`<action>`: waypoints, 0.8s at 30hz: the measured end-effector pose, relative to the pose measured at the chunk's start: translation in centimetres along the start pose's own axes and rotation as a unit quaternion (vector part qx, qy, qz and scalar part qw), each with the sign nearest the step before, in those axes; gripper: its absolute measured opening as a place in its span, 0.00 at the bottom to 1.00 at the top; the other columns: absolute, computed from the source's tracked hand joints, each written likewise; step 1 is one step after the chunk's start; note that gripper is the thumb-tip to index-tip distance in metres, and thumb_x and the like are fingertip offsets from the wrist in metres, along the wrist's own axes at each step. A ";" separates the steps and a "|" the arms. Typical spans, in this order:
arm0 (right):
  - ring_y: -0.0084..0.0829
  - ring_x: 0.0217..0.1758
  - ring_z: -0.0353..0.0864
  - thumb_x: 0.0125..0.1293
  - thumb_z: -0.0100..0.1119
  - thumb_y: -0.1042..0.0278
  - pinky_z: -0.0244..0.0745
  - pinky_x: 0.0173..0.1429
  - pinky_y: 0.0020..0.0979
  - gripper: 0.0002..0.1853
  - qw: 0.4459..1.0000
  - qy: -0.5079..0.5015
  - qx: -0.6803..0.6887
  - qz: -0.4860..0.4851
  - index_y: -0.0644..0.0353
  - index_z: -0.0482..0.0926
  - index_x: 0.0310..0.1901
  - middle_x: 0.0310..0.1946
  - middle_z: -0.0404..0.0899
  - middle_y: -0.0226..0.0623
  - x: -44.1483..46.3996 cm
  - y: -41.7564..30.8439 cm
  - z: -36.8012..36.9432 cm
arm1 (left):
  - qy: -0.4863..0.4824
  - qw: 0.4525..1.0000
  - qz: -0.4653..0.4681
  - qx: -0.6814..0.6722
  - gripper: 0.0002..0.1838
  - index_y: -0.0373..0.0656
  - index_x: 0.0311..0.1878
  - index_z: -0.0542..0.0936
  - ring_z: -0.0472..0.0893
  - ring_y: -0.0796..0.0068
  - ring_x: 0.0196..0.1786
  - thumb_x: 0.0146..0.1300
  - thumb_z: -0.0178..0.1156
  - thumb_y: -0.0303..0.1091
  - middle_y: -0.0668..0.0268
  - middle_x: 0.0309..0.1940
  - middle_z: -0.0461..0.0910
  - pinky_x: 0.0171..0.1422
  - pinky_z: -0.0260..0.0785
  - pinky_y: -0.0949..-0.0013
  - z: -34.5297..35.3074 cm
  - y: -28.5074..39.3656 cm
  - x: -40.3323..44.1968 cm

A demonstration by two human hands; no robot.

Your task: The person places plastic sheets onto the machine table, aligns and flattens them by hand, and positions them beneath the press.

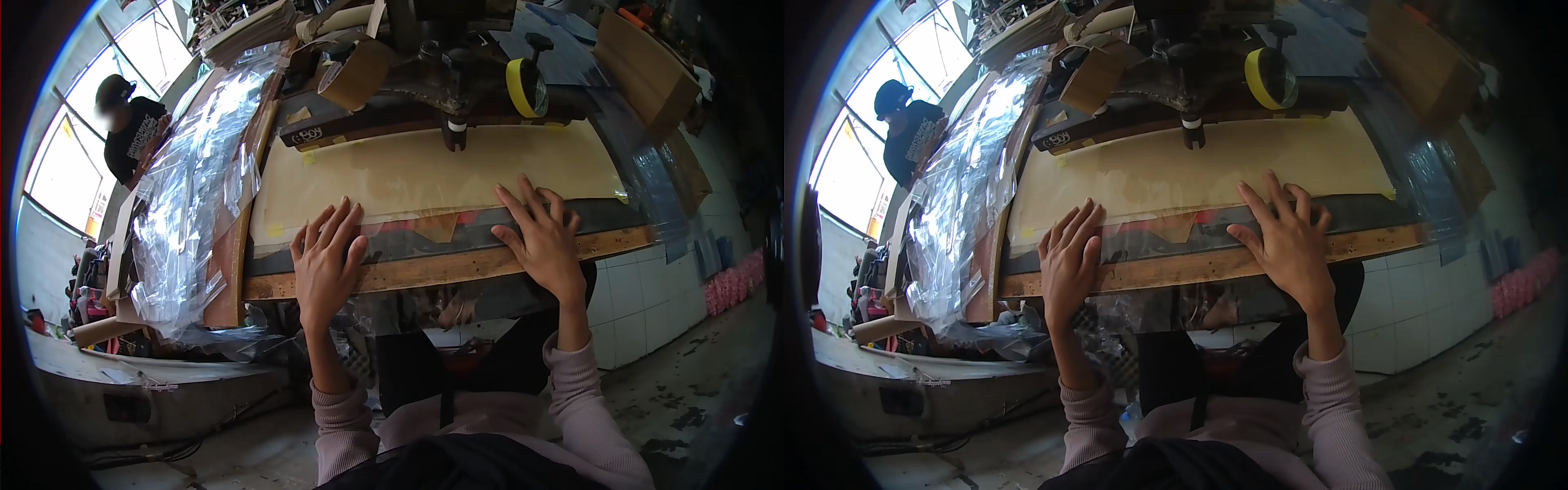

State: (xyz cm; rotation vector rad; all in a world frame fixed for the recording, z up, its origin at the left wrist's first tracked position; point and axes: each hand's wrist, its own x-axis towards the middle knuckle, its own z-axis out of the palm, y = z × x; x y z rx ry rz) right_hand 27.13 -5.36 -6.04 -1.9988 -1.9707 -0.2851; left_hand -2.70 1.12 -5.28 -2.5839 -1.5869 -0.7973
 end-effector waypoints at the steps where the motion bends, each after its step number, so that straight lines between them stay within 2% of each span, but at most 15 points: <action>1: 0.42 0.67 0.63 0.67 0.44 0.32 0.56 0.64 0.59 0.33 1.000 -0.003 0.000 0.001 0.39 0.69 0.68 0.70 0.64 0.38 0.0 0.0 -0.1 | 0.000 1.000 -0.001 0.001 0.22 0.49 0.64 0.76 0.67 0.64 0.71 0.74 0.45 0.45 0.66 0.66 0.73 0.74 0.49 0.59 0.0 0.0 0.0; 7: 0.42 0.68 0.63 0.67 0.43 0.31 0.57 0.64 0.59 0.33 1.000 -0.006 -0.005 0.001 0.39 0.69 0.68 0.70 0.63 0.38 0.2 0.2 0.0 | -0.001 1.000 0.002 0.007 0.22 0.50 0.65 0.76 0.67 0.64 0.71 0.74 0.46 0.45 0.67 0.66 0.73 0.75 0.49 0.59 0.1 -0.1 -0.1; 10: 0.42 0.68 0.63 0.66 0.43 0.31 0.56 0.64 0.58 0.34 1.000 -0.001 -0.004 -0.002 0.39 0.69 0.68 0.70 0.64 0.38 0.1 0.1 0.0 | -0.020 1.000 -0.011 -0.012 0.26 0.53 0.66 0.74 0.65 0.65 0.72 0.72 0.48 0.54 0.69 0.68 0.71 0.77 0.45 0.56 0.2 -0.4 -0.1; 19: 0.42 0.68 0.62 0.66 0.43 0.31 0.55 0.65 0.56 0.34 1.000 0.000 -0.003 -0.004 0.40 0.69 0.68 0.71 0.63 0.39 0.0 0.2 0.2 | -0.051 0.993 -0.001 -0.110 0.30 0.54 0.69 0.72 0.63 0.62 0.74 0.67 0.54 0.57 0.67 0.71 0.68 0.78 0.41 0.52 -0.9 -0.6 0.1; 24: 0.41 0.68 0.62 0.66 0.43 0.31 0.55 0.65 0.56 0.34 1.000 -0.002 -0.004 -0.001 0.40 0.69 0.68 0.71 0.63 0.39 0.0 0.0 0.1 | -0.057 0.996 0.005 -0.074 0.30 0.50 0.68 0.72 0.62 0.63 0.74 0.68 0.54 0.54 0.66 0.70 0.68 0.78 0.41 0.52 -0.7 -0.6 0.4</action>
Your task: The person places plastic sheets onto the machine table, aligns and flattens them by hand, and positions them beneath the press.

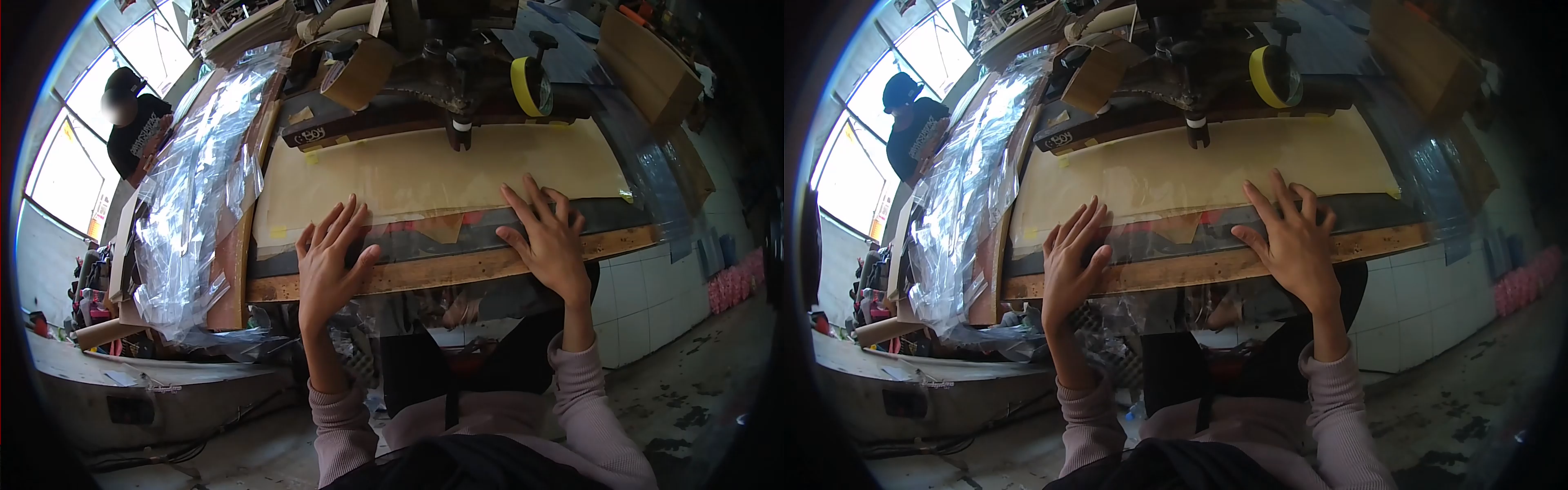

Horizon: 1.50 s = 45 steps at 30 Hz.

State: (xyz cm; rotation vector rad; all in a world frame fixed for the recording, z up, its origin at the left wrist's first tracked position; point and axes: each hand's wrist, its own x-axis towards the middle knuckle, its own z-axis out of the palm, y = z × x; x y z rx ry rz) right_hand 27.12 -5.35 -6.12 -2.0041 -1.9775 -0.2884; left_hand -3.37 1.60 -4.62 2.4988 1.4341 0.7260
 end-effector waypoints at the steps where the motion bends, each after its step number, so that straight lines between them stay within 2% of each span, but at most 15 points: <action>1: 0.41 0.68 0.62 0.67 0.43 0.31 0.55 0.65 0.56 0.34 1.000 -0.002 -0.001 0.002 0.39 0.69 0.69 0.71 0.63 0.39 0.0 0.0 0.0 | -0.001 1.000 0.001 0.013 0.30 0.49 0.68 0.72 0.62 0.63 0.74 0.68 0.54 0.54 0.65 0.70 0.68 0.78 0.41 0.53 0.1 0.1 0.0; 4: 0.41 0.68 0.62 0.67 0.43 0.31 0.55 0.65 0.56 0.34 1.000 -0.007 -0.003 0.007 0.39 0.69 0.69 0.71 0.63 0.38 0.1 -0.1 0.0 | 0.001 1.000 -0.017 0.021 0.27 0.49 0.68 0.73 0.62 0.64 0.75 0.69 0.54 0.50 0.65 0.70 0.68 0.78 0.41 0.54 0.4 0.2 0.0; 7: 0.41 0.68 0.62 0.67 0.43 0.31 0.55 0.65 0.55 0.34 1.000 -0.007 -0.007 0.009 0.38 0.69 0.69 0.71 0.63 0.37 0.1 -0.1 -0.1 | 0.068 0.998 -0.009 -0.015 0.24 0.46 0.66 0.74 0.70 0.62 0.69 0.70 0.56 0.42 0.62 0.65 0.74 0.75 0.47 0.56 0.8 0.1 -0.1; 10: 0.41 0.68 0.62 0.66 0.44 0.31 0.55 0.65 0.55 0.33 1.000 -0.005 -0.006 0.010 0.37 0.69 0.69 0.72 0.62 0.37 0.0 -0.1 0.0 | 0.119 0.982 -0.041 -0.143 0.20 0.43 0.63 0.76 0.79 0.64 0.55 0.70 0.56 0.35 0.59 0.52 0.81 0.64 0.63 0.62 0.7 0.2 -0.7; 13: 0.40 0.68 0.63 0.67 0.44 0.32 0.55 0.65 0.54 0.33 1.000 -0.008 -0.001 0.015 0.37 0.69 0.69 0.72 0.63 0.37 0.2 -0.3 -0.2 | 0.331 0.926 -0.076 -0.167 0.12 0.38 0.53 0.79 0.79 0.72 0.41 0.71 0.54 0.30 0.60 0.41 0.81 0.46 0.69 0.71 1.7 2.1 -3.5; 15: 0.40 0.68 0.63 0.67 0.44 0.32 0.55 0.65 0.54 0.33 1.000 -0.012 0.002 0.020 0.37 0.69 0.68 0.71 0.63 0.37 0.1 -0.4 -0.4 | 0.394 0.859 -0.175 -0.275 0.08 0.37 0.47 0.77 0.77 0.78 0.36 0.72 0.51 0.30 0.59 0.40 0.80 0.38 0.66 0.77 3.7 3.0 -7.4; 18: 0.40 0.68 0.63 0.67 0.45 0.32 0.55 0.65 0.54 0.32 1.000 -0.001 0.002 0.015 0.37 0.69 0.68 0.71 0.64 0.37 0.1 -0.3 -0.2 | 0.334 0.825 -0.207 -0.407 0.08 0.38 0.50 0.72 0.76 0.81 0.31 0.74 0.47 0.29 0.59 0.37 0.80 0.35 0.65 0.79 4.7 4.6 -10.4; 21: 0.40 0.67 0.64 0.67 0.45 0.33 0.56 0.64 0.54 0.32 1.000 0.004 -0.006 0.013 0.37 0.69 0.68 0.71 0.64 0.37 0.1 -0.2 0.0 | 0.174 0.789 -0.249 -0.534 0.11 0.37 0.56 0.67 0.76 0.82 0.27 0.73 0.47 0.27 0.60 0.32 0.81 0.32 0.67 0.81 3.6 5.6 -10.7; 22: 0.40 0.68 0.64 0.67 0.45 0.33 0.56 0.64 0.55 0.32 1.000 -0.001 -0.005 0.013 0.37 0.69 0.68 0.71 0.64 0.37 0.1 -0.2 0.0 | 0.168 0.792 -0.242 -0.535 0.14 0.37 0.57 0.64 0.77 0.83 0.24 0.71 0.49 0.24 0.62 0.27 0.80 0.29 0.68 0.82 3.1 6.1 -10.0; 25: 0.41 0.68 0.63 0.67 0.46 0.33 0.56 0.64 0.55 0.32 1.000 -0.009 0.001 0.016 0.38 0.69 0.68 0.71 0.64 0.38 0.2 -0.2 -0.2 | 0.174 0.811 -0.228 -0.509 0.14 0.36 0.56 0.66 0.77 0.83 0.25 0.69 0.51 0.21 0.62 0.26 0.80 0.29 0.69 0.82 1.9 6.8 -9.6; 31: 0.41 0.68 0.63 0.66 0.47 0.33 0.57 0.64 0.57 0.33 1.000 -0.003 0.007 0.011 0.38 0.69 0.68 0.71 0.63 0.38 0.2 0.0 -0.1 | 0.168 0.835 -0.223 -0.474 0.08 0.35 0.50 0.73 0.77 0.85 0.25 0.69 0.53 0.21 0.64 0.25 0.80 0.31 0.69 0.82 2.3 6.3 -9.4; 34: 0.42 0.67 0.63 0.65 0.47 0.32 0.57 0.63 0.59 0.33 1.000 0.000 0.008 0.011 0.39 0.70 0.68 0.71 0.63 0.39 0.2 0.0 0.0 | 0.170 0.852 -0.251 -0.427 0.07 0.35 0.48 0.75 0.78 0.85 0.26 0.69 0.54 0.21 0.66 0.25 0.80 0.32 0.69 0.81 2.4 6.0 -9.8; 38: 0.42 0.67 0.63 0.65 0.48 0.32 0.57 0.63 0.59 0.33 1.000 0.011 0.011 0.005 0.39 0.70 0.67 0.70 0.64 0.39 0.2 0.0 0.0 | 0.196 0.845 -0.256 -0.427 0.07 0.35 0.48 0.75 0.77 0.85 0.27 0.68 0.54 0.21 0.68 0.24 0.79 0.34 0.68 0.81 2.2 5.9 -9.9; 45: 0.41 0.66 0.63 0.65 0.48 0.32 0.56 0.64 0.58 0.33 1.000 0.030 -0.007 -0.005 0.40 0.71 0.67 0.69 0.65 0.39 0.3 0.1 0.3 | 0.209 0.857 -0.262 -0.392 0.07 0.37 0.46 0.76 0.75 0.85 0.27 0.67 0.57 0.22 0.69 0.24 0.78 0.33 0.66 0.80 2.6 5.5 -9.8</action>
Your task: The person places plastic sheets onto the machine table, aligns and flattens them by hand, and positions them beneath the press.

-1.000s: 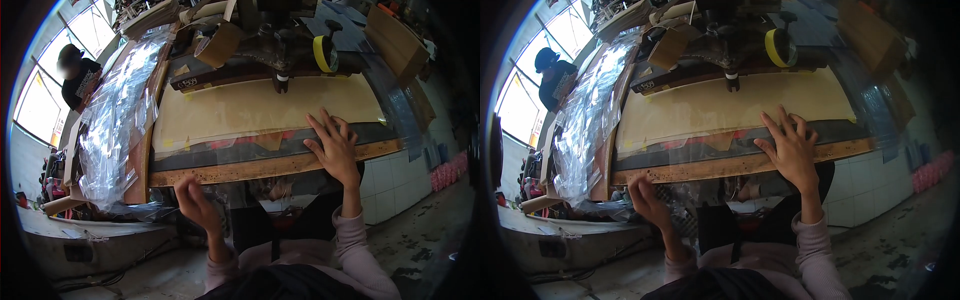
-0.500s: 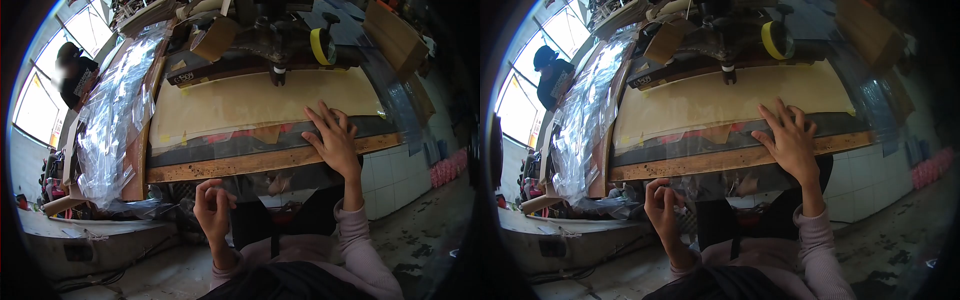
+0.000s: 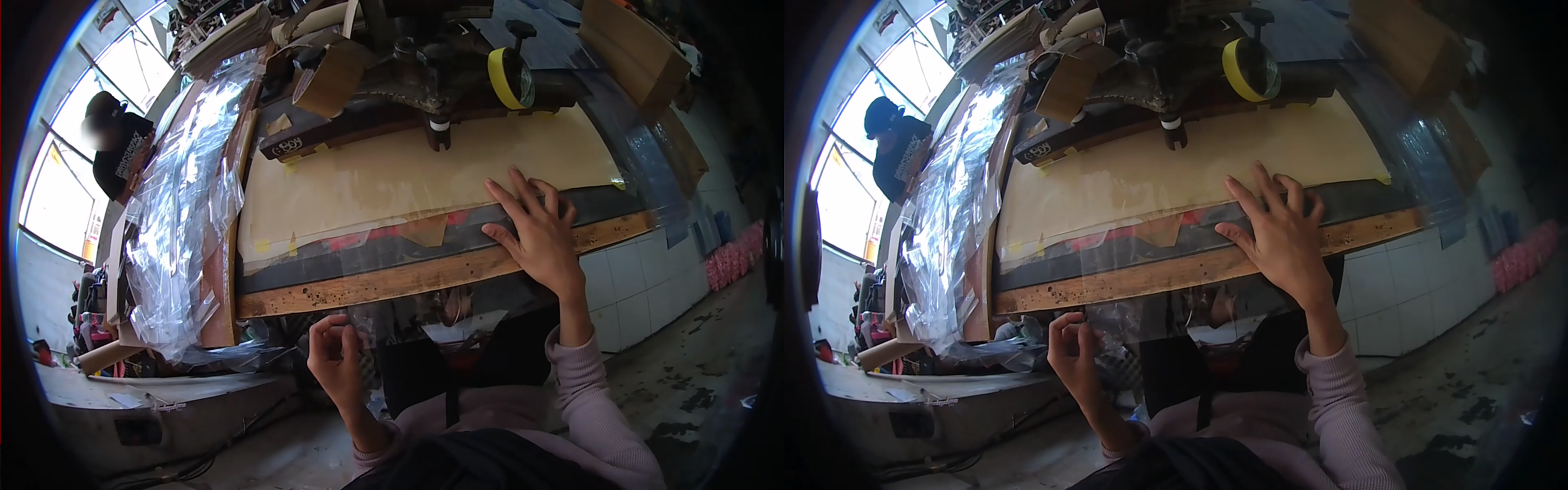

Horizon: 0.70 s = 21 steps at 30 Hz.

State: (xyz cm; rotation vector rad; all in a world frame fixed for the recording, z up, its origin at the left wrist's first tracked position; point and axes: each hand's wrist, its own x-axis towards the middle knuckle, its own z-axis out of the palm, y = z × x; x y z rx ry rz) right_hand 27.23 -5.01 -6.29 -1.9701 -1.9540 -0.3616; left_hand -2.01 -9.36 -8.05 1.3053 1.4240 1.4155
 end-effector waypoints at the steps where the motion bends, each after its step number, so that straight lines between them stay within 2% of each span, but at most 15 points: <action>1: 0.41 0.66 0.63 0.65 0.48 0.32 0.55 0.65 0.58 0.33 1.000 -0.002 0.001 0.000 0.40 0.71 0.67 0.69 0.65 0.39 0.0 0.0 0.0 | 0.001 1.000 0.005 -0.001 0.06 0.37 0.46 0.76 0.75 0.85 0.27 0.67 0.58 0.22 0.69 0.24 0.78 0.33 0.66 0.80 0.0 -0.1 0.0; 14: 0.43 0.67 0.62 0.65 0.47 0.32 0.53 0.67 0.60 0.34 1.000 -0.009 0.010 0.003 0.41 0.70 0.67 0.70 0.64 0.41 -0.2 -0.1 -0.1 | 0.009 1.000 0.012 0.000 0.05 0.38 0.43 0.76 0.75 0.87 0.26 0.65 0.58 0.20 0.71 0.24 0.78 0.31 0.66 0.82 -0.3 -0.1 -0.1; 17: 0.43 0.67 0.62 0.65 0.47 0.32 0.53 0.67 0.60 0.34 1.000 -0.014 0.011 0.005 0.41 0.70 0.67 0.70 0.64 0.41 -0.2 -0.2 -0.3 | 0.008 1.000 -0.001 0.002 0.08 0.37 0.44 0.76 0.77 0.86 0.28 0.63 0.59 0.17 0.70 0.24 0.79 0.35 0.69 0.82 -0.5 0.3 -0.1; 21: 0.43 0.68 0.62 0.65 0.49 0.33 0.54 0.67 0.60 0.34 1.000 -0.022 0.011 0.005 0.41 0.69 0.68 0.70 0.63 0.41 -0.2 -0.1 -0.2 | 0.009 1.000 -0.005 -0.004 0.08 0.37 0.44 0.76 0.77 0.86 0.28 0.62 0.60 0.18 0.70 0.24 0.79 0.35 0.69 0.82 -0.5 0.2 -0.1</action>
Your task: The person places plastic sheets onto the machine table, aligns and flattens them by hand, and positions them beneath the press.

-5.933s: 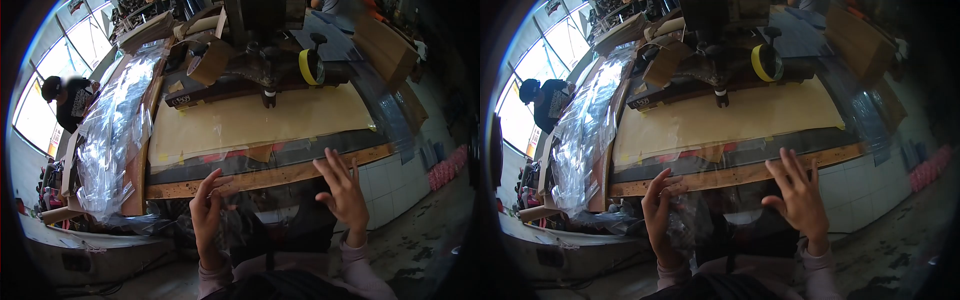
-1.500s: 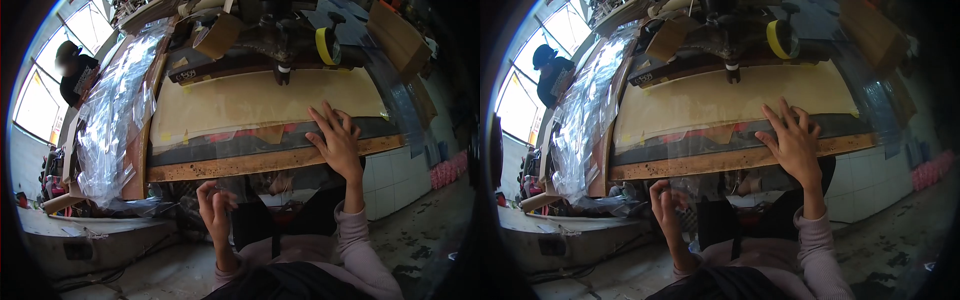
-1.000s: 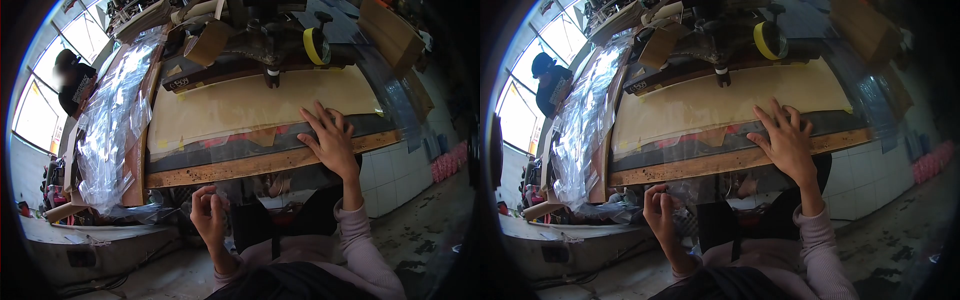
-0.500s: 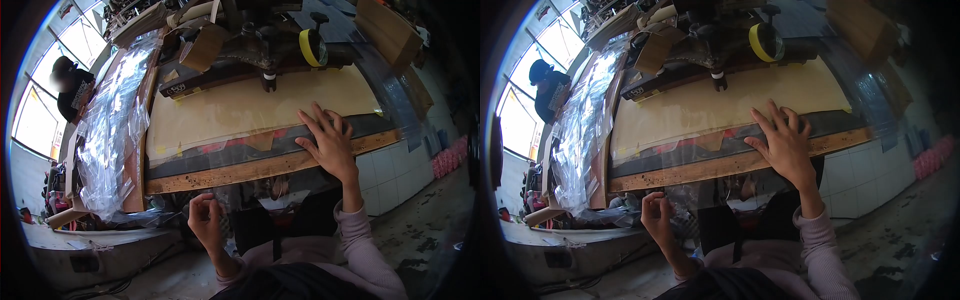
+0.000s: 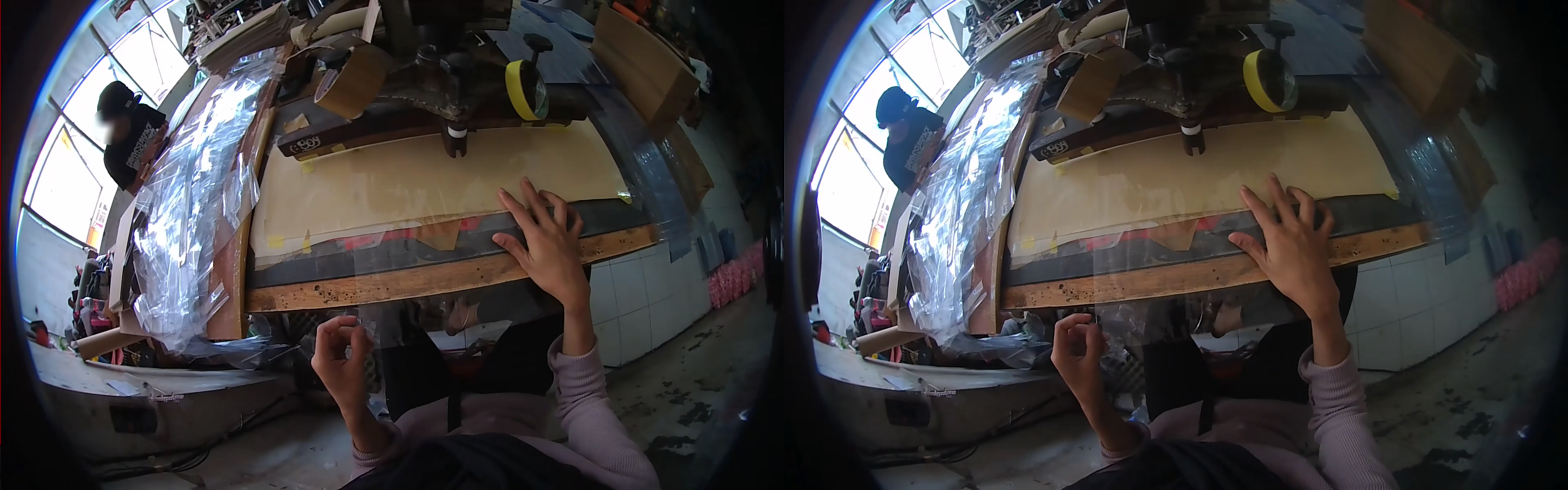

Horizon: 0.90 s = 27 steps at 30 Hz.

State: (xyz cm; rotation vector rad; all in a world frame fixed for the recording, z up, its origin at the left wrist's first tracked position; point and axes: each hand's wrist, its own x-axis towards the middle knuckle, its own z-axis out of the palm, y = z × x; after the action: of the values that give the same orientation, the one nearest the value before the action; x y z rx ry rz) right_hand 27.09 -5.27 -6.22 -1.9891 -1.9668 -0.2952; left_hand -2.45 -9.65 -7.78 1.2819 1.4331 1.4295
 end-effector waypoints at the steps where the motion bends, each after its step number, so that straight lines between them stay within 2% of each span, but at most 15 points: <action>1: 0.43 0.68 0.62 0.65 0.49 0.33 0.54 0.67 0.60 0.34 1.000 0.000 -0.002 -0.002 0.41 0.69 0.68 0.70 0.64 0.41 0.0 0.0 0.0 | -0.001 1.000 0.002 -0.001 0.08 0.37 0.44 0.76 0.77 0.86 0.28 0.62 0.60 0.18 0.70 0.24 0.79 0.35 0.69 0.82 0.0 0.1 0.0; 27: 0.43 0.67 0.62 0.64 0.52 0.35 0.54 0.66 0.62 0.33 1.000 0.001 0.013 0.004 0.43 0.71 0.67 0.70 0.64 0.40 0.1 -0.6 -0.3 | -0.007 1.000 -0.004 0.005 0.08 0.37 0.45 0.76 0.76 0.87 0.28 0.63 0.60 0.18 0.71 0.24 0.78 0.35 0.68 0.81 -0.4 0.2 0.1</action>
State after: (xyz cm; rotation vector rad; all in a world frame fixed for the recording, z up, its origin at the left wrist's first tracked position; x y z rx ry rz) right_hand 26.48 -5.33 -5.81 -1.9787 -1.9519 -0.2698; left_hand -2.84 -9.72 -7.48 1.2885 1.4365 1.4080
